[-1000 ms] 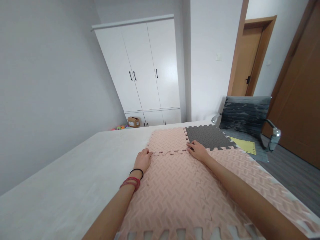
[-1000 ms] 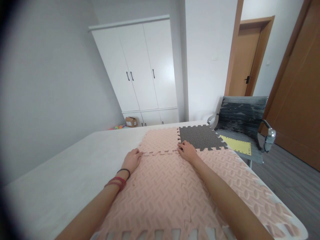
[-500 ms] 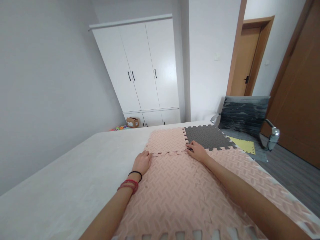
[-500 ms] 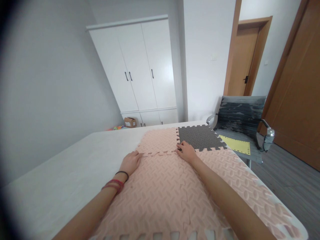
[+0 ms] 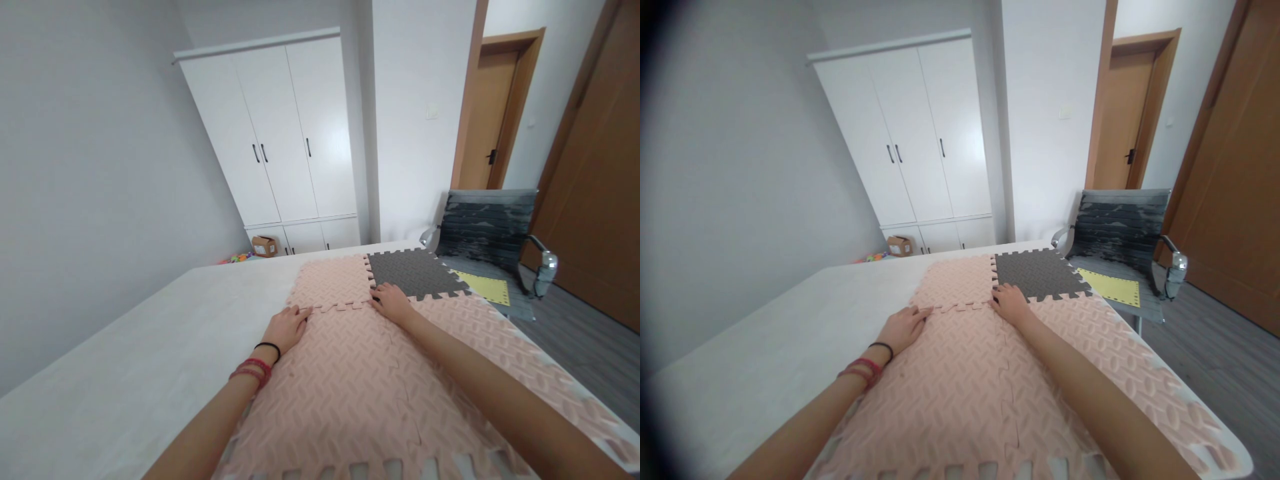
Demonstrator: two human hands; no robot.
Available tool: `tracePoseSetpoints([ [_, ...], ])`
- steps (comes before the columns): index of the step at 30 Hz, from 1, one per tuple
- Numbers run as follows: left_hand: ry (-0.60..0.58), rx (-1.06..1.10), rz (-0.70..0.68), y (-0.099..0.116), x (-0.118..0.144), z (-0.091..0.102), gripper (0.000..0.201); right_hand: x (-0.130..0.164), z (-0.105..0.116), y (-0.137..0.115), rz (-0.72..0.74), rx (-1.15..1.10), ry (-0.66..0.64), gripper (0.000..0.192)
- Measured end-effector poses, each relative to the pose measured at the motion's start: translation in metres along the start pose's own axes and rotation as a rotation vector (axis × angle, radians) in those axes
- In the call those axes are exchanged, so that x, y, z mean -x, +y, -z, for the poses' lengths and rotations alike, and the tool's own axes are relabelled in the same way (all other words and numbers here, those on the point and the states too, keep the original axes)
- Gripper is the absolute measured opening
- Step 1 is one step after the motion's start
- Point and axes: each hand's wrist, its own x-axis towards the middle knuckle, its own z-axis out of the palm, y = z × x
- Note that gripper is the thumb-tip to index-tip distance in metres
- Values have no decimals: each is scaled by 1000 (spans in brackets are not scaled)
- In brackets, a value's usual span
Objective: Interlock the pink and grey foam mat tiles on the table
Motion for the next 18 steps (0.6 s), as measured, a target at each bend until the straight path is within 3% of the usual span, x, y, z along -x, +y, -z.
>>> tracePoseSetpoints([
  [10,-122,-35,32,15,-11,22,33,-4,3,-29,-53,81,-40,31],
  [18,-129,-51,68,41,-6,24,50,8,20,-10,-90,3,-126,32],
])
